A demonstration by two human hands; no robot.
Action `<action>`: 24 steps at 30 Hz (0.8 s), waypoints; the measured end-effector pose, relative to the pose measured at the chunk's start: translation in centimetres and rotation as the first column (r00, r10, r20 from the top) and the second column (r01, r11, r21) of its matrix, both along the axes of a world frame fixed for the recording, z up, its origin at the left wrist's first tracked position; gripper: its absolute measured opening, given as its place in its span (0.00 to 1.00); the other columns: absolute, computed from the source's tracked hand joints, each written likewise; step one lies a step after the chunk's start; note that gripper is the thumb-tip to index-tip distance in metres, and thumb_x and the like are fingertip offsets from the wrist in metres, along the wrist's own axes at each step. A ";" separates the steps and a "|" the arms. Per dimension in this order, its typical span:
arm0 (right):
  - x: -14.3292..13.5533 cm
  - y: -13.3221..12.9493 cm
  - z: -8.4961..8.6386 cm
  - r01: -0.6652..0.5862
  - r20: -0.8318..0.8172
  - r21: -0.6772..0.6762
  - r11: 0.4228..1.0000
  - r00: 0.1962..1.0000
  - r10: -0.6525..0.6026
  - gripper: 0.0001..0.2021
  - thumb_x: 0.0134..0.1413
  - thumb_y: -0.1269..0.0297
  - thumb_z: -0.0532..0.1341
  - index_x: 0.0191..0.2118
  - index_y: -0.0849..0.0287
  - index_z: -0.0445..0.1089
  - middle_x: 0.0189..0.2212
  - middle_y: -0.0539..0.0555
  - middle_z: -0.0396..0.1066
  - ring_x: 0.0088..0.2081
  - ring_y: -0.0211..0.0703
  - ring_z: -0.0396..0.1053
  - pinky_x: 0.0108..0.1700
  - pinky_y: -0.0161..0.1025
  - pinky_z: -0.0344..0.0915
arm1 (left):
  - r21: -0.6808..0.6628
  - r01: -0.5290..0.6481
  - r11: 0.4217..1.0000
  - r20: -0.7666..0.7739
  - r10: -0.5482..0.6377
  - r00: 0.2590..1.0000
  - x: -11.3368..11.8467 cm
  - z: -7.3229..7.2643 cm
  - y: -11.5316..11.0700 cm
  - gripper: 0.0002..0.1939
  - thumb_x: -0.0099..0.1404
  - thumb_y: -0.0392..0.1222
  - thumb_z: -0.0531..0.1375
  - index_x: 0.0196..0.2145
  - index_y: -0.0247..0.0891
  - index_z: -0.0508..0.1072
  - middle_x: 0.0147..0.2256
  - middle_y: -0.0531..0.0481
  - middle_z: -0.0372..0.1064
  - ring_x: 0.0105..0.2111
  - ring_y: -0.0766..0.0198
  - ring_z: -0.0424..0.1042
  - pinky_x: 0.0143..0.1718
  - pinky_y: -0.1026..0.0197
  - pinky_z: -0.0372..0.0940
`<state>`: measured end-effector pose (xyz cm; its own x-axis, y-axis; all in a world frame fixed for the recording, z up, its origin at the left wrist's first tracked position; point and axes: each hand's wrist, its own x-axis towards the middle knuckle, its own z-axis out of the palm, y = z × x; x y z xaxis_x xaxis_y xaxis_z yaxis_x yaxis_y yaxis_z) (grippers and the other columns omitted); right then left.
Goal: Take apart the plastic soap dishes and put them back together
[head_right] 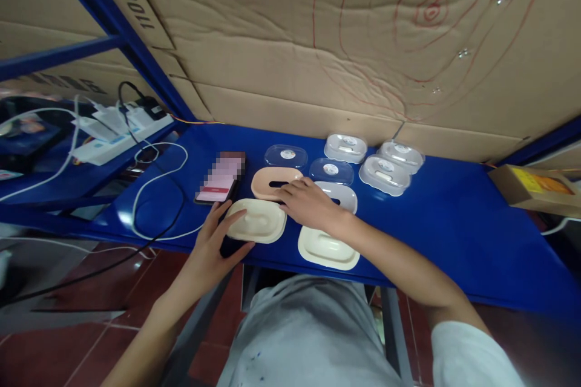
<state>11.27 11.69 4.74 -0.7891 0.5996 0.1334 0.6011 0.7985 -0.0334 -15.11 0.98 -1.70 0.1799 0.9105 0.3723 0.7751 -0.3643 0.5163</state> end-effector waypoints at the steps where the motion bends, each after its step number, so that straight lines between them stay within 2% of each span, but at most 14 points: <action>1: 0.1 0.0 0.0 0.001 0.001 -0.003 1.000 1.000 -0.001 0.18 0.75 0.61 0.58 0.63 0.61 0.69 0.59 0.63 0.76 0.60 0.57 0.72 0.61 0.51 0.62 | 0.007 -0.001 1.000 -0.002 0.001 1.000 0.0 -0.1 0.0 0.29 0.71 0.47 0.65 0.67 0.47 0.66 0.73 0.35 0.53 0.76 0.35 0.47 0.69 0.29 0.56; 6: 0.1 0.3 -0.3 0.013 0.020 0.024 1.000 1.000 -0.013 0.17 0.75 0.66 0.57 0.63 0.63 0.70 0.57 0.63 0.77 0.59 0.56 0.73 0.59 0.50 0.63 | 0.039 0.001 0.999 -0.039 0.000 0.999 0.2 -0.2 -0.3 0.28 0.72 0.46 0.64 0.67 0.46 0.65 0.72 0.34 0.52 0.75 0.35 0.50 0.69 0.30 0.58; 12: 0.0 0.5 -0.6 0.011 -0.014 0.010 1.000 1.000 -0.010 0.18 0.73 0.73 0.56 0.63 0.61 0.72 0.54 0.61 0.79 0.57 0.52 0.74 0.59 0.48 0.65 | 0.012 -0.008 1.000 -0.028 0.009 1.000 0.5 0.2 -0.9 0.29 0.73 0.47 0.63 0.68 0.48 0.62 0.71 0.34 0.55 0.70 0.39 0.60 0.66 0.34 0.62; 14: 0.0 0.4 0.1 0.028 -0.047 -0.021 0.999 0.998 -0.029 0.18 0.73 0.74 0.56 0.63 0.61 0.72 0.54 0.61 0.80 0.58 0.52 0.74 0.59 0.47 0.66 | -0.004 -0.038 0.999 -0.004 0.038 0.999 0.6 0.3 -1.1 0.31 0.73 0.48 0.63 0.69 0.48 0.61 0.70 0.35 0.57 0.69 0.39 0.62 0.66 0.34 0.63; 18: -0.3 -1.2 2.4 0.022 -0.103 -0.094 0.995 0.994 -0.031 0.17 0.73 0.71 0.58 0.61 0.60 0.74 0.54 0.60 0.80 0.57 0.52 0.76 0.57 0.48 0.70 | -0.057 -0.085 0.995 0.004 0.085 0.996 0.9 0.6 -1.0 0.35 0.70 0.50 0.66 0.70 0.50 0.59 0.71 0.35 0.57 0.68 0.37 0.62 0.65 0.32 0.61; 21: -0.6 -3.4 3.7 -0.053 -0.106 -0.113 0.992 0.994 0.041 0.15 0.73 0.70 0.58 0.60 0.60 0.75 0.57 0.61 0.79 0.57 0.53 0.76 0.59 0.50 0.70 | -0.131 -0.069 0.989 0.073 0.079 0.994 1.3 0.8 -0.6 0.40 0.67 0.49 0.68 0.71 0.51 0.57 0.67 0.38 0.64 0.60 0.41 0.71 0.61 0.34 0.64; 24: -0.7 -5.0 3.9 -0.121 -0.052 -0.162 0.979 0.992 0.114 0.16 0.71 0.73 0.59 0.59 0.61 0.75 0.61 0.62 0.76 0.60 0.54 0.75 0.60 0.51 0.70 | -0.178 -0.072 0.981 0.154 0.100 0.983 1.7 0.9 -0.1 0.48 0.63 0.48 0.71 0.73 0.50 0.51 0.63 0.39 0.68 0.52 0.46 0.74 0.59 0.36 0.65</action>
